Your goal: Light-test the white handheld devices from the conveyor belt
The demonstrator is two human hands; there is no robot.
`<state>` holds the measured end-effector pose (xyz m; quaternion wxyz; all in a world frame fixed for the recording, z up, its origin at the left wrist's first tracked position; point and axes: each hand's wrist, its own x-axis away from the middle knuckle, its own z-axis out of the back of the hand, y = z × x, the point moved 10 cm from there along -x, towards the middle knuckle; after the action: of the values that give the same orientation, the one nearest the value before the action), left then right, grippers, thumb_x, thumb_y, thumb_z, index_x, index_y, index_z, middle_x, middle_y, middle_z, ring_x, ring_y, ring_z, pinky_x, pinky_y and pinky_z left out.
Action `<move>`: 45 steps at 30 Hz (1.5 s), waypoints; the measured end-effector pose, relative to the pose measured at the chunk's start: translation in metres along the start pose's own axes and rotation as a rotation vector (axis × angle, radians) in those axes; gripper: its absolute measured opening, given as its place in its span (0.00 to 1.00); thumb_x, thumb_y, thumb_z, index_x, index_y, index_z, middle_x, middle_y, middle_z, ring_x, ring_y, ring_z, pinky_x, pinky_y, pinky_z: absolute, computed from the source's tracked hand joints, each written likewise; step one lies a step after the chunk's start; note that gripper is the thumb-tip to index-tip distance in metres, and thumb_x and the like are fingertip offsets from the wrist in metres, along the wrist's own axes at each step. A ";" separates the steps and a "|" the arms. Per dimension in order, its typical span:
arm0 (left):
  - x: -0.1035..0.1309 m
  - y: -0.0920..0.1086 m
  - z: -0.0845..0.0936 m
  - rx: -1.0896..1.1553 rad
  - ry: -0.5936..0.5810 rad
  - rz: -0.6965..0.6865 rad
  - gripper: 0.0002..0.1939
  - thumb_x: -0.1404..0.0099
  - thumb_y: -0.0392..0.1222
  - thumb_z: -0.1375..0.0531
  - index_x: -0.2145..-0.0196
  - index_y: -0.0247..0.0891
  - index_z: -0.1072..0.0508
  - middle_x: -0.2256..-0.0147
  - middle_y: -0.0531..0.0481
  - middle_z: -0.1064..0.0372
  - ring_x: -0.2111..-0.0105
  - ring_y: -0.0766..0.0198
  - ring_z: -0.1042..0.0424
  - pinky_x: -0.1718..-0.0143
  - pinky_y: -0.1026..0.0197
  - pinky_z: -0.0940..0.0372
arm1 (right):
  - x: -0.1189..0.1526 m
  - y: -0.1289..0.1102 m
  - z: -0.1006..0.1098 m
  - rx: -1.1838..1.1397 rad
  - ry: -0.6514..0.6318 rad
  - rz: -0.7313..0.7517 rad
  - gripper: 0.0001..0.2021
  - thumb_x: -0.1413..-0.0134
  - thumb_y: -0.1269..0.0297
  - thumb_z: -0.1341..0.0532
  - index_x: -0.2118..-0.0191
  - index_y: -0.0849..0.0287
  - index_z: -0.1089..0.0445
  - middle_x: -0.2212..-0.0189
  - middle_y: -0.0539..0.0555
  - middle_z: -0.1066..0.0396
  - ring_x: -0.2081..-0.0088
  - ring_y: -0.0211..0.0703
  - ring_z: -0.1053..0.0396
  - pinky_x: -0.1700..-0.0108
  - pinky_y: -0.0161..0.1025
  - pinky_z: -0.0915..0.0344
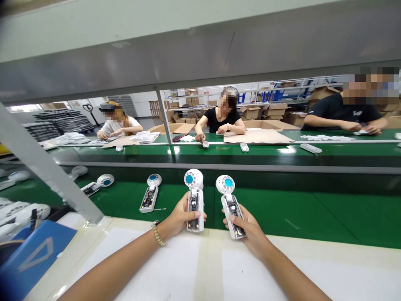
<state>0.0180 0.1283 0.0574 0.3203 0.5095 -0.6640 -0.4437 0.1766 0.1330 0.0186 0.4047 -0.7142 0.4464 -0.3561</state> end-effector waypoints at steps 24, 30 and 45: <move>0.006 -0.048 -0.008 0.063 0.146 0.161 0.22 0.57 0.29 0.41 0.63 0.38 0.44 0.63 0.47 0.34 0.69 0.59 0.28 0.66 0.56 0.35 | 0.001 0.017 -0.012 0.145 -0.019 0.006 0.30 0.52 0.60 0.40 0.44 0.53 0.49 0.60 0.54 0.28 0.62 0.49 0.28 0.57 0.46 0.34; 0.010 -0.041 -0.013 0.026 0.119 0.169 0.23 0.53 0.29 0.40 0.60 0.37 0.43 0.62 0.46 0.34 0.66 0.58 0.29 0.64 0.56 0.36 | 0.001 0.014 -0.013 0.169 -0.049 0.059 0.23 0.49 0.60 0.41 0.47 0.51 0.46 0.53 0.55 0.32 0.51 0.51 0.35 0.52 0.47 0.38; 0.008 -0.039 -0.009 -0.045 0.135 0.111 0.22 0.52 0.29 0.40 0.59 0.37 0.41 0.65 0.48 0.36 0.65 0.59 0.31 0.61 0.54 0.37 | 0.005 0.010 -0.022 0.099 -0.063 0.016 0.28 0.55 0.58 0.38 0.48 0.51 0.46 0.56 0.56 0.31 0.57 0.53 0.30 0.54 0.49 0.36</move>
<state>0.0388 0.1152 0.0247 0.3997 0.4932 -0.6581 -0.4048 0.1558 0.1195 0.0197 0.4563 -0.7005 0.4210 -0.3520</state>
